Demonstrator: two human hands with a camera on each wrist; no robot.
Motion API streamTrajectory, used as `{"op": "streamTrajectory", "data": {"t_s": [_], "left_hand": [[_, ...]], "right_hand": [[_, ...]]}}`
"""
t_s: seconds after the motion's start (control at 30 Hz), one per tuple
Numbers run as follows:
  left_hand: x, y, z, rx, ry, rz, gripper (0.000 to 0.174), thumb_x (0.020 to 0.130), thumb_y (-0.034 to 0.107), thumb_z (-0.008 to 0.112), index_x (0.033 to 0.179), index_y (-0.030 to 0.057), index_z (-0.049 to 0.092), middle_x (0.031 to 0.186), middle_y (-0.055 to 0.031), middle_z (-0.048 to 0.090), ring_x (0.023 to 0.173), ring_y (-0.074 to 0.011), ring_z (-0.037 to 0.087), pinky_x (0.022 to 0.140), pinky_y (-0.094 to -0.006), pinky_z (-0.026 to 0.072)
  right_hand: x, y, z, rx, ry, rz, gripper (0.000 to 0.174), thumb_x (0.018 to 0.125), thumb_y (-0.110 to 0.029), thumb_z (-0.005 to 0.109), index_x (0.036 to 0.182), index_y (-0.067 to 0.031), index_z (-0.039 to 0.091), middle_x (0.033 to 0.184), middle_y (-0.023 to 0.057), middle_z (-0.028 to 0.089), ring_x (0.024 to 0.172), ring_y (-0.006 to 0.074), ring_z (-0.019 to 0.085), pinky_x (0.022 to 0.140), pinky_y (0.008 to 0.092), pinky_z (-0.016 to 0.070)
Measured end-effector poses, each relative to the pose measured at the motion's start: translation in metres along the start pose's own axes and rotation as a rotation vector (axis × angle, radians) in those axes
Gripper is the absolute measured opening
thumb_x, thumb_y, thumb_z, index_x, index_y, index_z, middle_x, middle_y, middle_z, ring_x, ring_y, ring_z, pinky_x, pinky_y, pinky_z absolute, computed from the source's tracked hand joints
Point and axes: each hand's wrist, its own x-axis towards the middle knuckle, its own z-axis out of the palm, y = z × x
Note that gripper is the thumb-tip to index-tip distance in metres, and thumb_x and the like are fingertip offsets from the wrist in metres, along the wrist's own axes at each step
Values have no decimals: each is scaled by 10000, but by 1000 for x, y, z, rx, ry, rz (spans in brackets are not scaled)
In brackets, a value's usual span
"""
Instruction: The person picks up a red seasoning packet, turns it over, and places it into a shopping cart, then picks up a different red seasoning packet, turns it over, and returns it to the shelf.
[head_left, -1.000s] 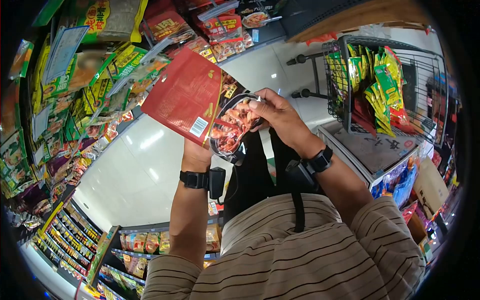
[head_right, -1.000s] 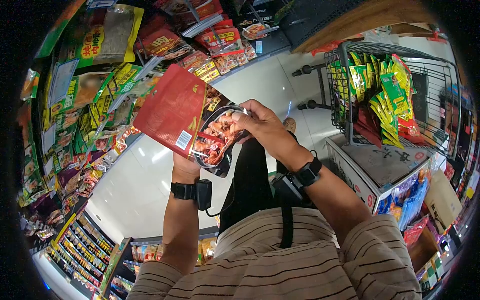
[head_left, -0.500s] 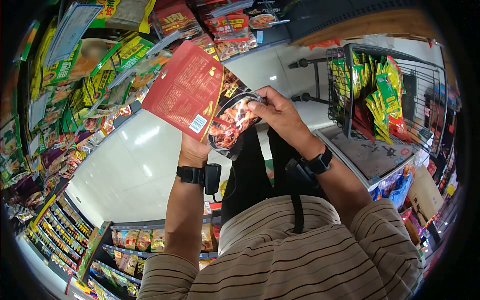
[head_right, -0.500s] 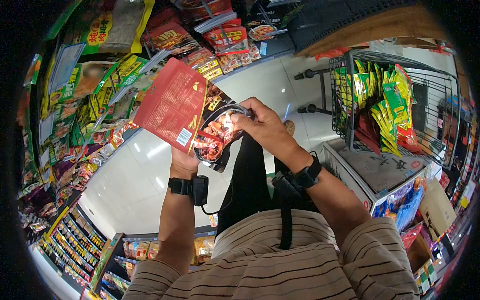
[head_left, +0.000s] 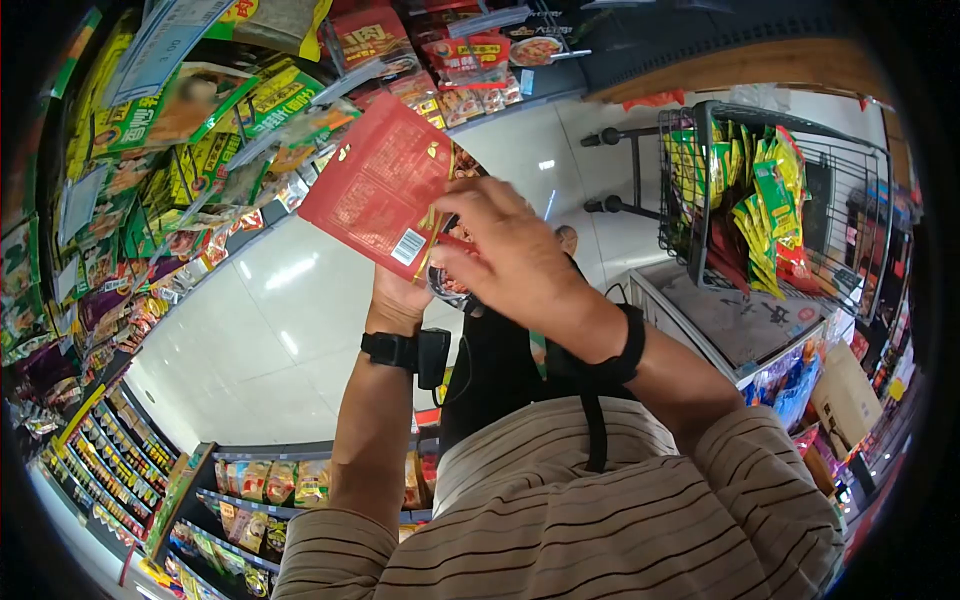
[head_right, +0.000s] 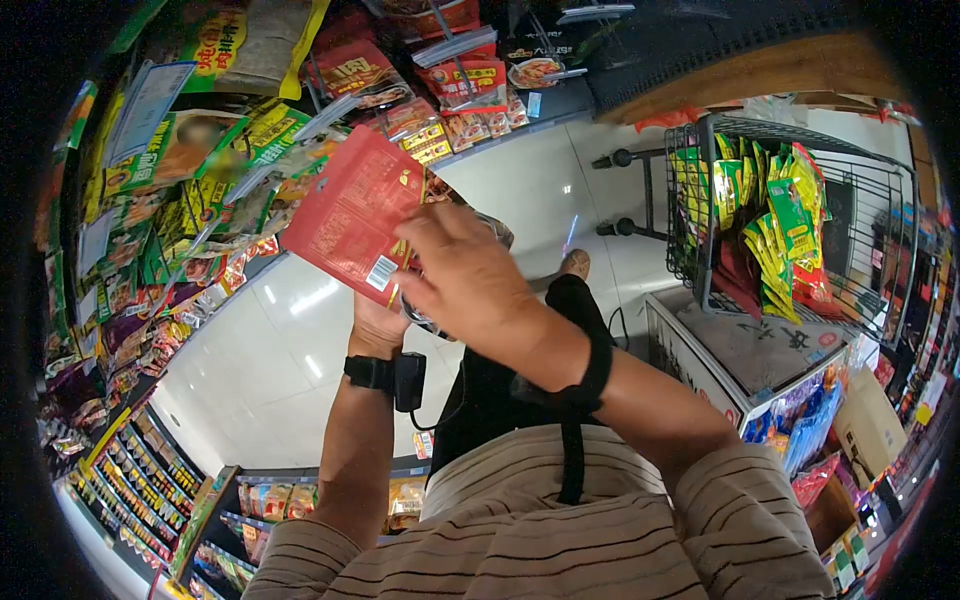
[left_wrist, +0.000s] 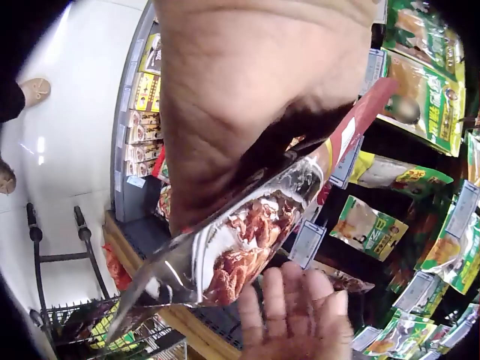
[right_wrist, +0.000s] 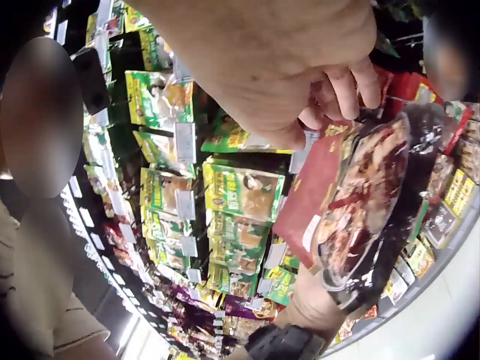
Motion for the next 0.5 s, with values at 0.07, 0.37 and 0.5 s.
{"op": "streamTrajectory", "data": {"t_s": [0.07,0.37,0.5], "left_hand": [[-1,0,-10,-70,-127,-12,567,1030,448,422,1415,34,454,1397,-158,542,1244,-314,562,1039,-446,480],[13,-32,2,212,165,141,589,1055,480,373,1461,54,401,1451,-124,475,1338,-265,459,1092,-419,398],[20,-41,0,277,203,174,579,1062,472,364,1464,57,398,1458,-119,469,1349,-253,444,1106,-414,379]], "right_hand": [[8,-5,18,-83,-4,-44,524,826,-255,750,1250,-23,548,1298,198,539,1205,387,519,1027,463,431],[25,-11,69,-313,21,-74,711,722,-332,810,1299,-31,526,1382,196,472,1249,388,464,1071,461,389],[32,-1,76,-305,82,-67,609,733,-238,783,1262,-39,555,1325,173,536,1187,370,527,1020,450,435]]}}
